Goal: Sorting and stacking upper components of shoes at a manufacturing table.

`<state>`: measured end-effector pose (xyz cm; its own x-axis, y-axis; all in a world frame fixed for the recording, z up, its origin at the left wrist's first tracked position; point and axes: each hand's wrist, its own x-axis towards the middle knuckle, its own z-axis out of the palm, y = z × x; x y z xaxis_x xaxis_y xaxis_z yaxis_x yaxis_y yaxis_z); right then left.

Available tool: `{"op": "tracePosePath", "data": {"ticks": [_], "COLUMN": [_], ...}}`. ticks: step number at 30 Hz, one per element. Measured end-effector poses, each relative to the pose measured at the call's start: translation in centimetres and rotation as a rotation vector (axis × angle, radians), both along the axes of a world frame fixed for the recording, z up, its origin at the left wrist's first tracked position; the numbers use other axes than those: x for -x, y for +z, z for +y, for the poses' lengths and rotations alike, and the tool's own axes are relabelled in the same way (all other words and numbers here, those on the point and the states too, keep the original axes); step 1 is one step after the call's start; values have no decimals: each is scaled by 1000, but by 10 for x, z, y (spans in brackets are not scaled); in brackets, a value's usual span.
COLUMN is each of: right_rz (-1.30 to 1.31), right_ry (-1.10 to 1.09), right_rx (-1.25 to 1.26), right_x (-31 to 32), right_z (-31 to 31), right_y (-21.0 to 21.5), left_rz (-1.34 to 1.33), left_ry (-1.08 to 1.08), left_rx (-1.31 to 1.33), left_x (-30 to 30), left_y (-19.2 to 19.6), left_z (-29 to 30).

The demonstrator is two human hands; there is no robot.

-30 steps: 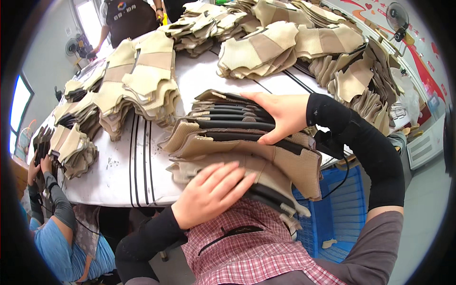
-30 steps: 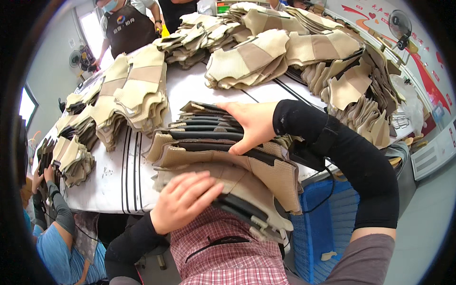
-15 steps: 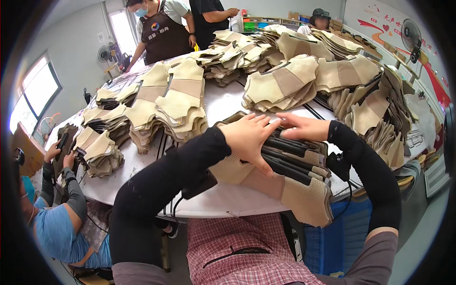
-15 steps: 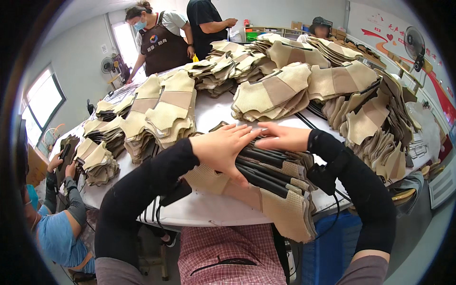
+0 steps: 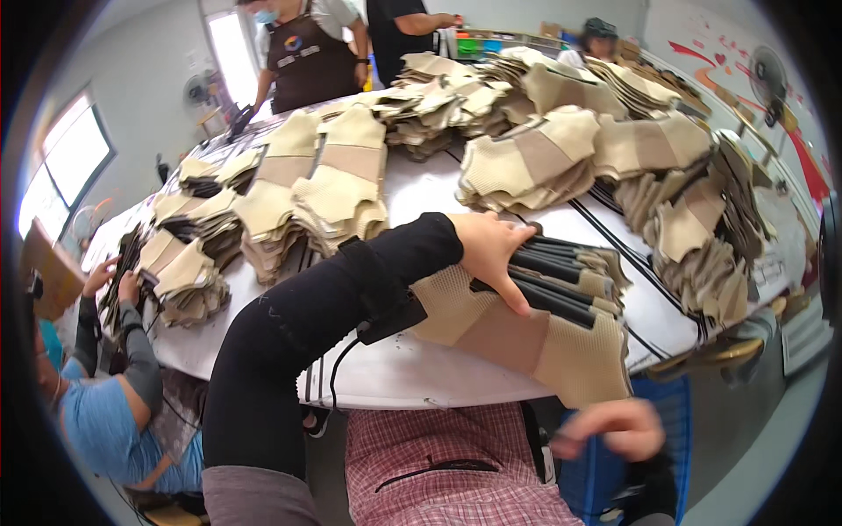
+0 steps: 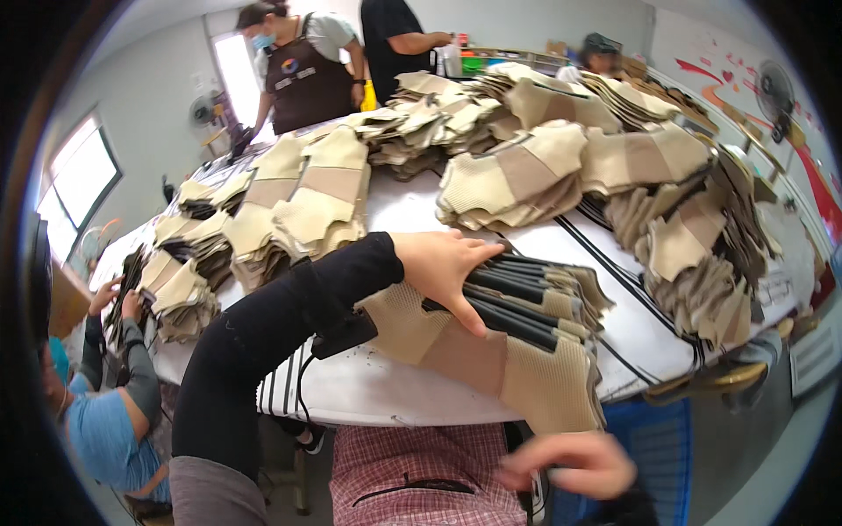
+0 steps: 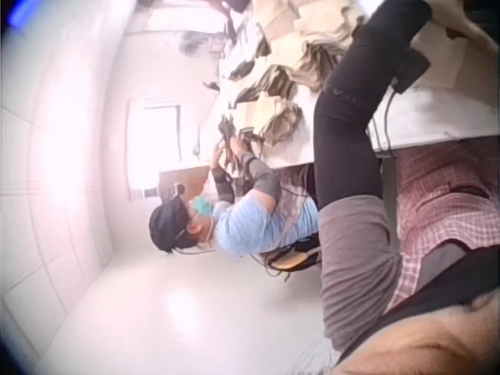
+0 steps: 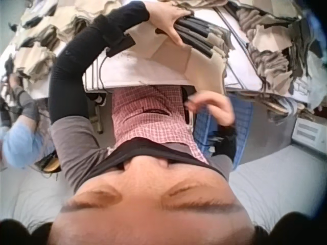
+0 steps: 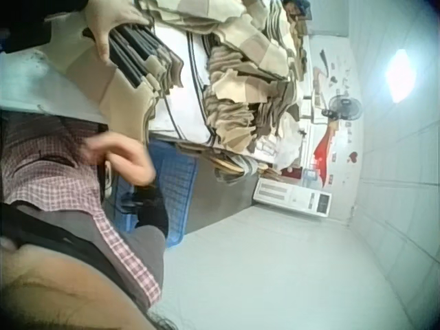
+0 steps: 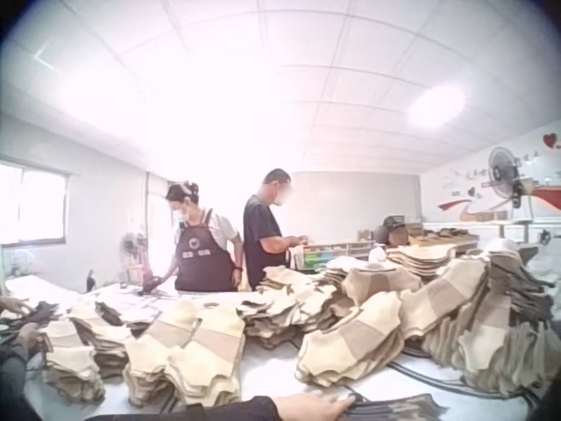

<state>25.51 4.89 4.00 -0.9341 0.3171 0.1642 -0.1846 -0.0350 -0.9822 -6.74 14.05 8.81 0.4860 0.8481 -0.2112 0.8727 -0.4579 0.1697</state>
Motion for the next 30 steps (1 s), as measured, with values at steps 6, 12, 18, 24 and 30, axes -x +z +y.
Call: {"op": "tracePosePath", "data": {"ticks": [6, 12, 18, 24, 30], "right_rz": [77, 154, -32, 179, 70], "right_ry": [-496, -647, -836, -930, -842], "right_rx": [342, 180, -266, -465, -781], "right_x": [100, 110, 109, 142, 209], "right_z": [-6, 1, 18, 56, 131], "right_y": [-117, -131, -120, -32, 79], "left_rz": [69, -94, -432, -1354, -1860], "left_ry": [64, 235, 282, 422, 536], "left_rx": [128, 323, 378, 346, 151], "left_x": [1, 31, 48, 50, 59], "left_y": [3, -12, -35, -69, -47], "left_z": [4, 18, -14, -78, -67]}}
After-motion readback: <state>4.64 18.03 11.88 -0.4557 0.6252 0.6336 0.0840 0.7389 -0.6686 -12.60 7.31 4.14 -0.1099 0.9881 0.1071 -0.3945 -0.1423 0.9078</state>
